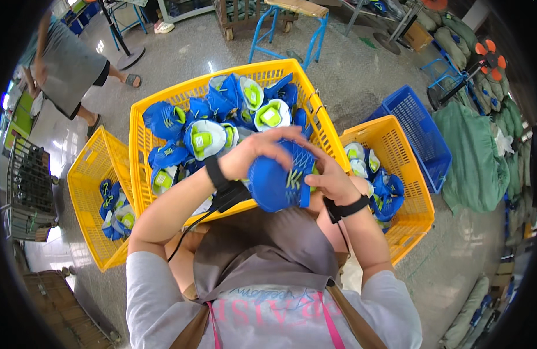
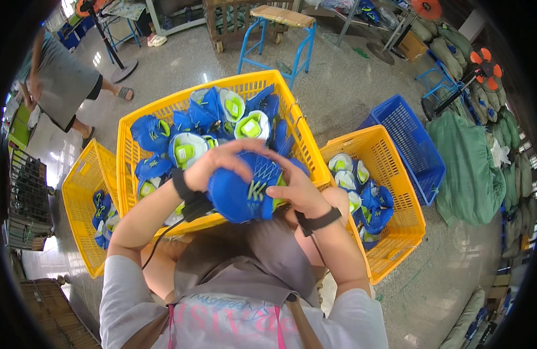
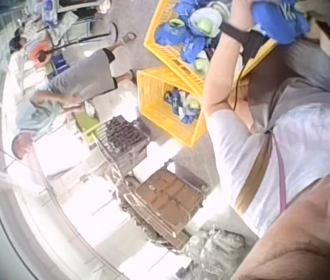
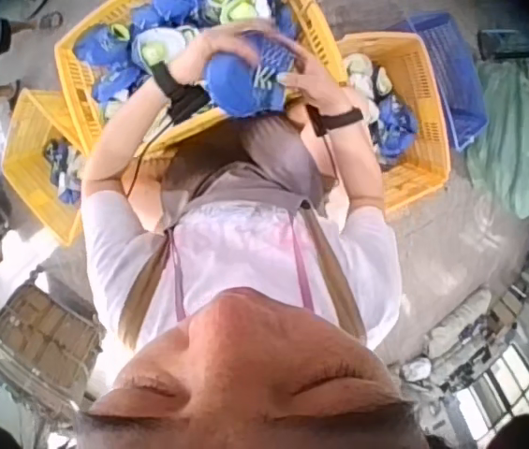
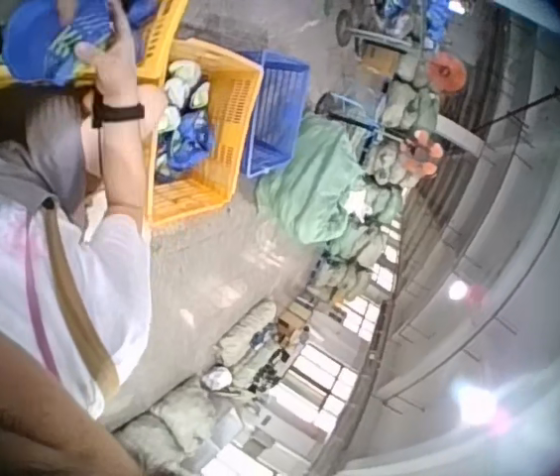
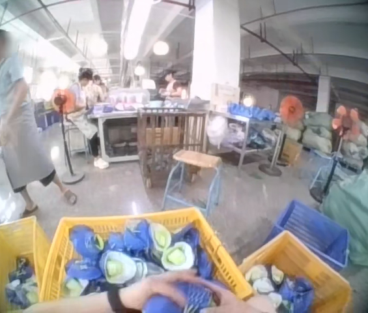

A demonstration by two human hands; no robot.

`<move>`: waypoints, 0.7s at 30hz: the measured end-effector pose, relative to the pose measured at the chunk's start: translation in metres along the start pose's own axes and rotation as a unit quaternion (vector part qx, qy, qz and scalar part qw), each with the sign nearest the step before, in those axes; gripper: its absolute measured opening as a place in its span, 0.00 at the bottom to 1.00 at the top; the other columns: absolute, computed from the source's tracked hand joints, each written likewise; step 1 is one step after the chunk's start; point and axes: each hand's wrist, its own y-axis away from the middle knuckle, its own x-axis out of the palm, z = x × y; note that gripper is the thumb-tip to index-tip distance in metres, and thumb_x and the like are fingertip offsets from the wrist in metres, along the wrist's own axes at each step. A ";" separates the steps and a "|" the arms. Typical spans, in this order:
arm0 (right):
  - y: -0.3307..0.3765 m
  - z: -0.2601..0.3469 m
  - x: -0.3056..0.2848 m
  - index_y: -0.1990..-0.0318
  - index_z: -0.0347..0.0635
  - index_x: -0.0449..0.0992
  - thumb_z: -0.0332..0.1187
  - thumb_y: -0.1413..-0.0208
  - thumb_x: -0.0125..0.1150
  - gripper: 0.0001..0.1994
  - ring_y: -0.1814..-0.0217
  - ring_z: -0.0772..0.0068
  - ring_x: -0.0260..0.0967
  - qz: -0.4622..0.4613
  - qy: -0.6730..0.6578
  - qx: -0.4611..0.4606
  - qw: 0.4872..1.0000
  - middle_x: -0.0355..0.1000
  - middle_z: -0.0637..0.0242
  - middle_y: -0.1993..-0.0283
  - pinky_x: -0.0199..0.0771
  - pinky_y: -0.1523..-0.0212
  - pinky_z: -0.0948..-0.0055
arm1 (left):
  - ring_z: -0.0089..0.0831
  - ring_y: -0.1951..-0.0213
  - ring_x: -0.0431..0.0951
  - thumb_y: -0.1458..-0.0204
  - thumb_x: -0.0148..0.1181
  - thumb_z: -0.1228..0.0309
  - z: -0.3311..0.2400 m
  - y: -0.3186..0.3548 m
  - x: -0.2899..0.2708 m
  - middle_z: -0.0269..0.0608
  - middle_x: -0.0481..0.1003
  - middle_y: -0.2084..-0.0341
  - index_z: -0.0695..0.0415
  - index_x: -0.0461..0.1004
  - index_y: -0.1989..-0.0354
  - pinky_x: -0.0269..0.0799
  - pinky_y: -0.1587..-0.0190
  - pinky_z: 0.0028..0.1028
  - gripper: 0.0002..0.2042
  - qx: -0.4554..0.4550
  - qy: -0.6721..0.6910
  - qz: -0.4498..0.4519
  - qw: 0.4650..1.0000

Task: Sorting and organizing blue shoe uppers into yellow plastic crates in an industrial footwear manufacturing facility.

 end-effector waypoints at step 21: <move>0.008 0.013 -0.006 0.36 0.45 0.48 0.33 0.56 0.65 0.40 0.39 0.65 0.55 0.041 0.160 -0.019 0.986 0.57 0.59 0.41 0.56 0.42 0.66 | 0.38 0.45 0.65 0.52 0.53 0.72 0.012 0.122 0.047 0.43 0.64 0.46 0.61 0.54 0.40 0.58 0.42 0.42 0.28 -0.264 0.643 -0.224 0.683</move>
